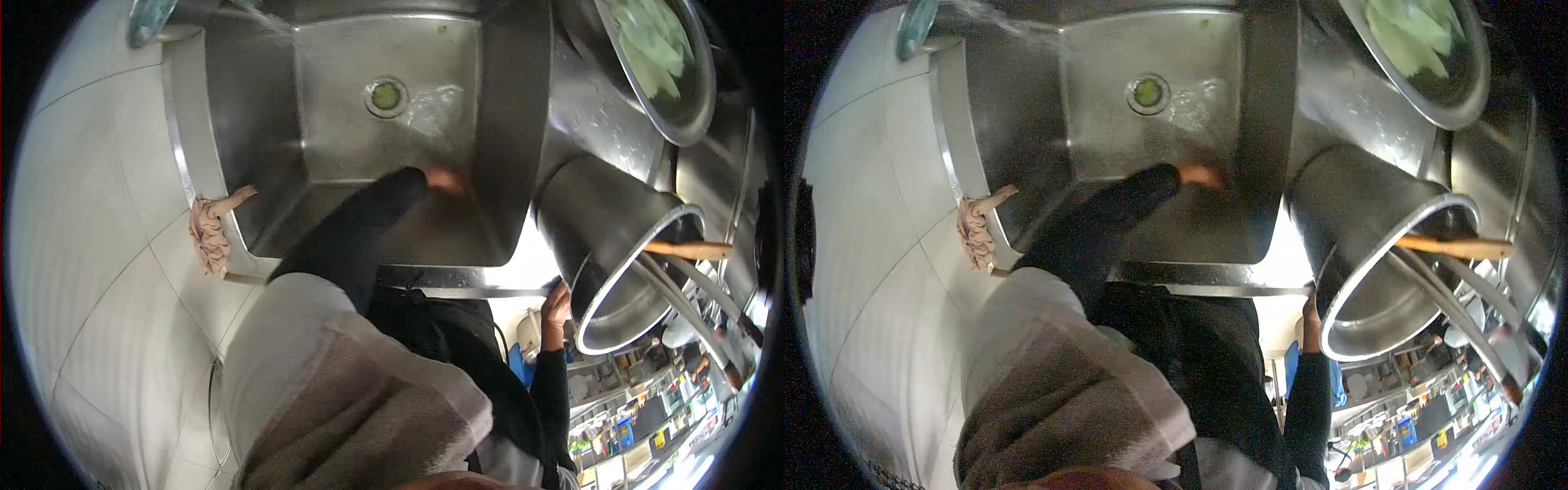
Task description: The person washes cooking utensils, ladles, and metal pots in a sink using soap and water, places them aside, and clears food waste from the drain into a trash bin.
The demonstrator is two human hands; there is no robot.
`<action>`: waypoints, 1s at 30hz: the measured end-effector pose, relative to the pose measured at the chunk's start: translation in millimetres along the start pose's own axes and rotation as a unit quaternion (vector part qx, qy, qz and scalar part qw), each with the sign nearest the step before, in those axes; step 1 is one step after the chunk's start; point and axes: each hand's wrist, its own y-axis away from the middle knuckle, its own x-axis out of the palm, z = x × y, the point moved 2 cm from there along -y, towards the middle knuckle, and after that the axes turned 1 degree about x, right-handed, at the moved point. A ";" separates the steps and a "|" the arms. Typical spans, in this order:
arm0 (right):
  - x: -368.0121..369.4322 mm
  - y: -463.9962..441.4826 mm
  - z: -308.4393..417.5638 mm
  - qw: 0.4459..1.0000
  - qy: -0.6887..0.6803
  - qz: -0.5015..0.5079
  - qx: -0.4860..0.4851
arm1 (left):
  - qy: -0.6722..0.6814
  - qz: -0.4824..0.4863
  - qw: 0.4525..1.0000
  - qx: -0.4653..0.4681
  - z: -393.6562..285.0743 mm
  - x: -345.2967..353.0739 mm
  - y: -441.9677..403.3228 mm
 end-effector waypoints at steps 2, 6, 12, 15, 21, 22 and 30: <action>-3.9 -5.0 12.3 0.999 -0.035 -0.020 -0.010 | -0.043 -0.142 0.989 0.001 44.5 16.1 -40.1; 37.3 32.2 -37.6 0.992 -0.030 0.065 0.107 | 0.050 -0.429 0.896 -0.101 70.9 -61.3 -1.3; 9.2 58.7 -32.8 0.995 0.013 0.087 0.056 | 0.033 -0.547 0.819 -0.174 34.9 -160.2 86.7; 4.2 68.0 -32.7 0.994 0.022 0.089 0.052 | -0.161 -0.516 0.834 -0.112 -18.1 -211.5 63.9; 2.6 80.9 -28.5 0.995 0.034 0.077 0.054 | -0.280 -0.444 0.836 -0.159 -49.5 -297.8 -9.1; 0.2 82.4 -28.3 0.995 0.037 0.076 0.054 | -0.328 -0.407 0.838 -0.157 -43.5 -298.0 -16.5; 2.8 84.4 -31.4 0.995 0.068 0.069 0.039 | -0.404 -0.348 0.846 0.017 23.0 -185.0 17.5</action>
